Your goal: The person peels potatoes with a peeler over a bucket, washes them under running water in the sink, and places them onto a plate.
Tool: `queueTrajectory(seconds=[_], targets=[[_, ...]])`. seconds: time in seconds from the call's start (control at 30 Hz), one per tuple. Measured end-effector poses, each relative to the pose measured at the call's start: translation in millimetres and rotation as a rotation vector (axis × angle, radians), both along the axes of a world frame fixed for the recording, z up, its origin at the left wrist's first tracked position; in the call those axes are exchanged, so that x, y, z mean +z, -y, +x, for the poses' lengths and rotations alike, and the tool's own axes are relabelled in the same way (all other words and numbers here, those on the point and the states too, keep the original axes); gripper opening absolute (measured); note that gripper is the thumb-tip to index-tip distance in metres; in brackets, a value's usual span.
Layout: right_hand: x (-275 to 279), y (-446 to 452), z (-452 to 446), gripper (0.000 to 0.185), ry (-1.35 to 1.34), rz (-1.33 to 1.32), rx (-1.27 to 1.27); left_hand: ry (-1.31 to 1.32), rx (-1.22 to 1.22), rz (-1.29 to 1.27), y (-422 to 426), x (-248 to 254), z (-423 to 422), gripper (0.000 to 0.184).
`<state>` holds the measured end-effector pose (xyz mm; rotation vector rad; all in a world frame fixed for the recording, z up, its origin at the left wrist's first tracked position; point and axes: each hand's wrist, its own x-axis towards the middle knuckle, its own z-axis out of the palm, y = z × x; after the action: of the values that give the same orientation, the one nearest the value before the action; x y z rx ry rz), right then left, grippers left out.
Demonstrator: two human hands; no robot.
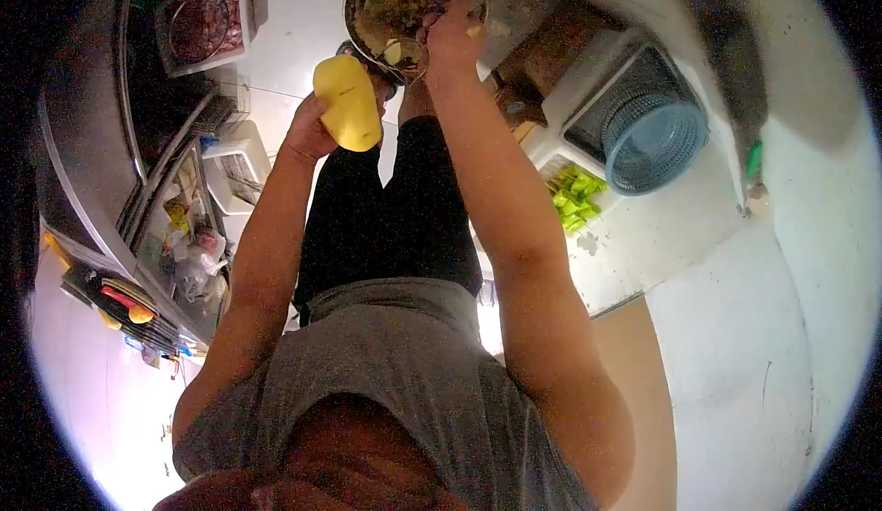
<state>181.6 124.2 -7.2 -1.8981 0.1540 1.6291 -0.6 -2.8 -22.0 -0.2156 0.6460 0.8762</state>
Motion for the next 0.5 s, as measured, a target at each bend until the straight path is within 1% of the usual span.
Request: queueTrajectory(seconds=[0.07,0.13,0.2,0.27,0.3,0.33,0.37,0.4,0.43,0.47,0.5], targets=[[8,-4,-7,0.022,-0.002,-0.012,-0.047,0.025,0.008,0.047,6,-6,-1,0.063],[0,-2,-10,0.023,0.024,0.003,-0.079,-0.007,-0.019,-0.037,8,-10,-1,0.063],[-107,34,7,0.023,0.117,0.309,0.115,-0.02,-0.017,-0.062,4,-11,-1,0.063],[-115,39,3,0.024,0.13,0.331,0.164,-0.001,0.011,-0.049,1,-5,3,0.063],[-57,22,-15,0.024,0.096,0.2,0.114,-0.05,-0.035,-0.028,3,-7,4,0.062],[-19,12,-27,0.025,0.061,0.07,0.065,-0.1,-0.079,-0.006,6,-11,4,0.062],[-13,12,-30,0.025,-0.02,0.08,0.053,-0.151,-0.124,0.018,8,-14,3,0.061],[-15,11,-26,0.025,-0.037,0.047,0.041,-0.154,-0.149,0.042,10,-15,2,0.066],[-34,12,-18,0.025,-0.005,0.083,0.049,-0.158,-0.176,0.066,12,-16,1,0.071],[-67,17,-7,0.026,0.07,0.188,0.094,-0.159,-0.206,0.091,13,-15,0,0.076],[-148,39,13,0.026,0.281,0.527,0.312,-0.153,-0.202,0.076,10,-10,2,0.076]])
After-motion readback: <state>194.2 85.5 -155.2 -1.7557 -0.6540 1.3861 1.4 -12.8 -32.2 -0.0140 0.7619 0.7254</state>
